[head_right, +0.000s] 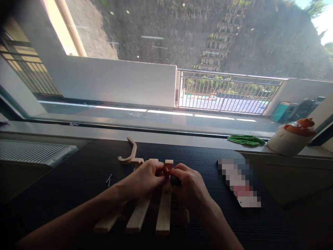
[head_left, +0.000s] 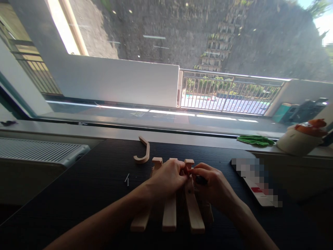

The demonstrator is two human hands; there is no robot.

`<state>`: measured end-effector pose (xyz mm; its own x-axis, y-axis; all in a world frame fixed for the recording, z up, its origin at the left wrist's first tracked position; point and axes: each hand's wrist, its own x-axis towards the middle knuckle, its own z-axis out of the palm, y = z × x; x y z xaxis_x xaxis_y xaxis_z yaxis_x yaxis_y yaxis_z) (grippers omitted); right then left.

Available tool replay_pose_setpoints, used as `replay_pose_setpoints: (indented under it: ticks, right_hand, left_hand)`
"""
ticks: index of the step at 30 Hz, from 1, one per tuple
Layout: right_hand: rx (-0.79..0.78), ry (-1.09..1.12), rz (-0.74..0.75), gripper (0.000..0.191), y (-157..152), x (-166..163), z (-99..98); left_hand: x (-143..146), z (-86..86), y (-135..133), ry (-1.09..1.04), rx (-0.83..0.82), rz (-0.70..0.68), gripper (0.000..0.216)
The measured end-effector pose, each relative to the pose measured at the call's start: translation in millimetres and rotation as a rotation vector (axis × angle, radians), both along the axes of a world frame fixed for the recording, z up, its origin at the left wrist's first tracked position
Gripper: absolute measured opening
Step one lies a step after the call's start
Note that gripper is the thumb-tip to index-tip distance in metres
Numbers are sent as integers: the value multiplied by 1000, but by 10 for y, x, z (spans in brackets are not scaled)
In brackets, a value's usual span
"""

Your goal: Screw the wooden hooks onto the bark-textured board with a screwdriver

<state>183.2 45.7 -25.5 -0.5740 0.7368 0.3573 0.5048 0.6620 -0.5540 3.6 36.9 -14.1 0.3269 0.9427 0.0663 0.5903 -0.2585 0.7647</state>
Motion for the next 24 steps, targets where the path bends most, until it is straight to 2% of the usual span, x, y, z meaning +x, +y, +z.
replay_pose_setpoints:
  ticks: [4,10,14,17,21,24]
  right_hand:
    - [-13,-22,27,21,-11,1,30]
    - [-20,-34,14,29,-29,-7,27]
    - [-42,14,23,27,-26,12,59]
    - [-48,167,-12,21,-2,63,204]
    - [-126,536,-138,19,57,90,528]
    - [-247,823,-56,27,139,-26,679]
  left_hand:
    - [18,-20,-2,-14,19,44,21]
    - [54,-6,-17,55,79,102,17]
    - [67,11,-30,69,60,107,19]
    - [67,25,-39,79,28,107,21]
    - [75,47,-44,83,35,73,22]
    - [87,50,-39,75,48,73,22]
